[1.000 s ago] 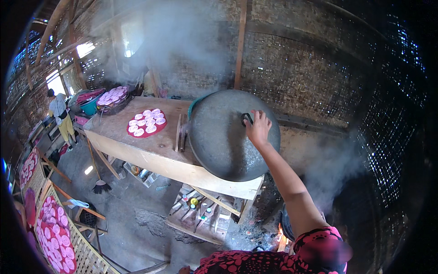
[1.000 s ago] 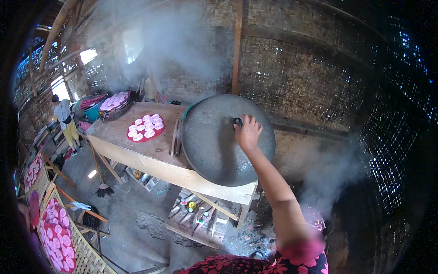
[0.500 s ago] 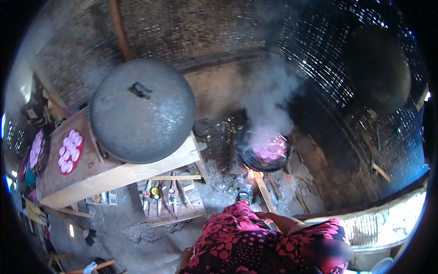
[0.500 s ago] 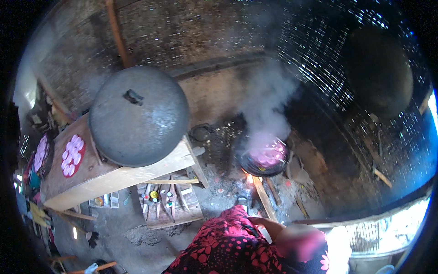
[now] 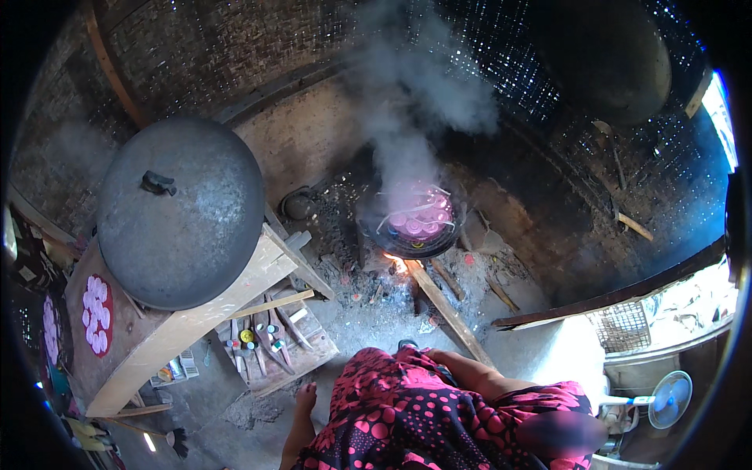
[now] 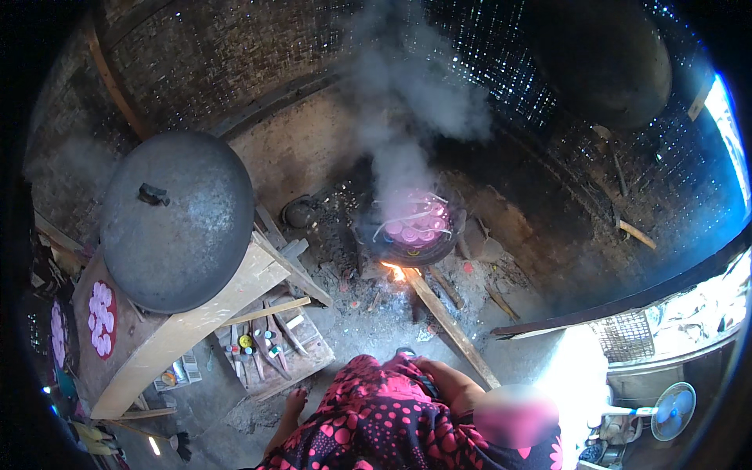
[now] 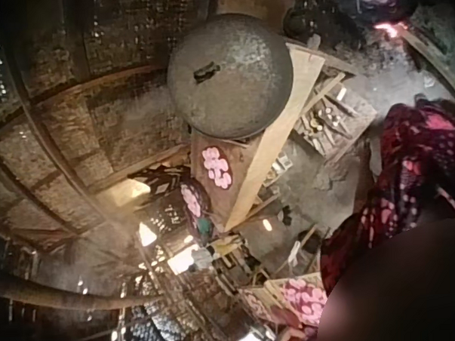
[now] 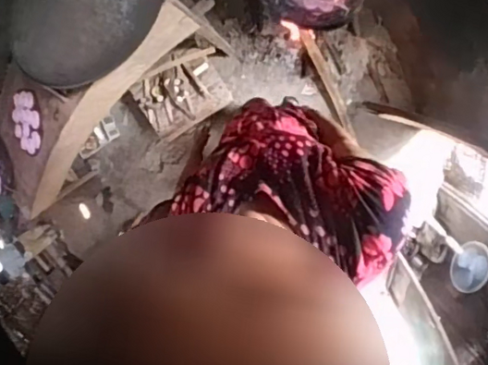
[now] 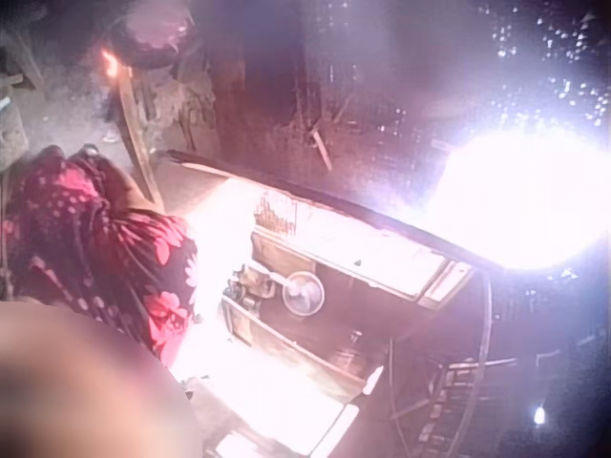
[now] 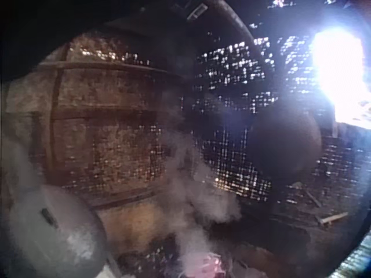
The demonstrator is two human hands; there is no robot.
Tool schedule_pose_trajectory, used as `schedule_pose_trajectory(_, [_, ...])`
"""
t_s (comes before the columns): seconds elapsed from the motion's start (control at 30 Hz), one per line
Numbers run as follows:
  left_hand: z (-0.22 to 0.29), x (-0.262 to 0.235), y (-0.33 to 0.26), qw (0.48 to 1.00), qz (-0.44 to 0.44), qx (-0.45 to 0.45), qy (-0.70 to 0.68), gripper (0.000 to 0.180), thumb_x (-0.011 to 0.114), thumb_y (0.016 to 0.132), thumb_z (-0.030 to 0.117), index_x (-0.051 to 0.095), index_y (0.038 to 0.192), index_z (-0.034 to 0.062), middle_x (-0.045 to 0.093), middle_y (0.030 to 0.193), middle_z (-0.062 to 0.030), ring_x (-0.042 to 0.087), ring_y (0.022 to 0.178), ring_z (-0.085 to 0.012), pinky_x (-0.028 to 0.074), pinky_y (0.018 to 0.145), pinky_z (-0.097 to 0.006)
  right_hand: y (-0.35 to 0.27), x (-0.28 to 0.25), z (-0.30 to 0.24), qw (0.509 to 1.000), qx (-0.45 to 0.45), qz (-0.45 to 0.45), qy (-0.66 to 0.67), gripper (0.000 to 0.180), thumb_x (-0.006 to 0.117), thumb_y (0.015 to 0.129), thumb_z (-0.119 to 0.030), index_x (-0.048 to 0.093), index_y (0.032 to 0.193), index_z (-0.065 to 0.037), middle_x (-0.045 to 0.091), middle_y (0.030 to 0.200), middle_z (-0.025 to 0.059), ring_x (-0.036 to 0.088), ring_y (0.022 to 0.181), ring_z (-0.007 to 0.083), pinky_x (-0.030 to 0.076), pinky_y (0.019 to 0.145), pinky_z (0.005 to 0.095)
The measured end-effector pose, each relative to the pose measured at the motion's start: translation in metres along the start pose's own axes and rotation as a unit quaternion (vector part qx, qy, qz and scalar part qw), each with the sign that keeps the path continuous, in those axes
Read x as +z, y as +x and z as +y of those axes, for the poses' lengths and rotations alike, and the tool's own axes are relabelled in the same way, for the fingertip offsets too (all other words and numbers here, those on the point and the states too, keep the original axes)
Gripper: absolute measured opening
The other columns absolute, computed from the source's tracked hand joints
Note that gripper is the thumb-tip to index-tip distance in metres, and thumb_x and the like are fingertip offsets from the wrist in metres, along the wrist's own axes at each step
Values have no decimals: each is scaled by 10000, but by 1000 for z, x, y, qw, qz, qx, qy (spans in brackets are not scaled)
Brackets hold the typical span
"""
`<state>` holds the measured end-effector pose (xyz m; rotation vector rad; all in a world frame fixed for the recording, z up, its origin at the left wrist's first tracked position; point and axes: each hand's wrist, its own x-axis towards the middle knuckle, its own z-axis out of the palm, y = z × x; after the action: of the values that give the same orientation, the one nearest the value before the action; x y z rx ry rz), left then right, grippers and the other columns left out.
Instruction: The person fills a piping bag with pink batter, pipes rosettes onto a red circular base, and places the assembled cake into a steamer. The person then retrieves a finished tray of similar cakes from the steamer and sets it on a table.
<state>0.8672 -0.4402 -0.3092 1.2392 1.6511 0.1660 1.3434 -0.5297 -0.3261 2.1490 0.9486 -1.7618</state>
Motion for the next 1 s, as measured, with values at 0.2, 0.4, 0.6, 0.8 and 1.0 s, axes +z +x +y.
schedule_pose_trajectory(0.2, [19,30,12,990,-96,20,103,451,549,901,479,652,968,45,646,920,-234,630,906,-404,491,768,-445,10,-9,6,997,56,17,51,647,405,900,-636,637,1189,-105,653,1141,159,623,1049,306,468,941,436])
schedule_pose_trajectory(0.4, [4,29,8,962,-134,57,232,378,562,910,430,675,979,77,672,1018,-175,634,966,-363,508,822,-433,48,2,36,995,64,11,80,756,362,881,-704,579,1271,-93,583,1273,181,555,1159,366,459,954,485])
schedule_pose_trajectory(0.6, [15,32,48,965,-137,-55,219,371,610,905,394,586,1151,117,574,1193,-168,561,1088,-374,469,907,-445,79,1,54,989,72,32,122,827,481,815,-729,521,1346,-97,539,1338,184,498,1248,338,417,1032,422])
schedule_pose_trajectory(0.8, [126,94,120,958,-181,100,198,574,663,888,401,464,1381,185,421,1446,-170,448,1262,-405,409,1020,-476,61,-24,9,998,37,46,6,863,506,793,-721,446,1409,-119,514,1355,212,483,1261,368,378,1075,415])
schedule_pose_trajectory(1.0, [402,273,258,872,-86,469,114,281,624,904,246,620,1100,44,660,1015,-170,625,957,-358,494,822,-435,2,-81,-22,996,27,65,50,845,529,802,-672,407,1412,-100,497,1335,241,464,1257,392,367,1069,444])
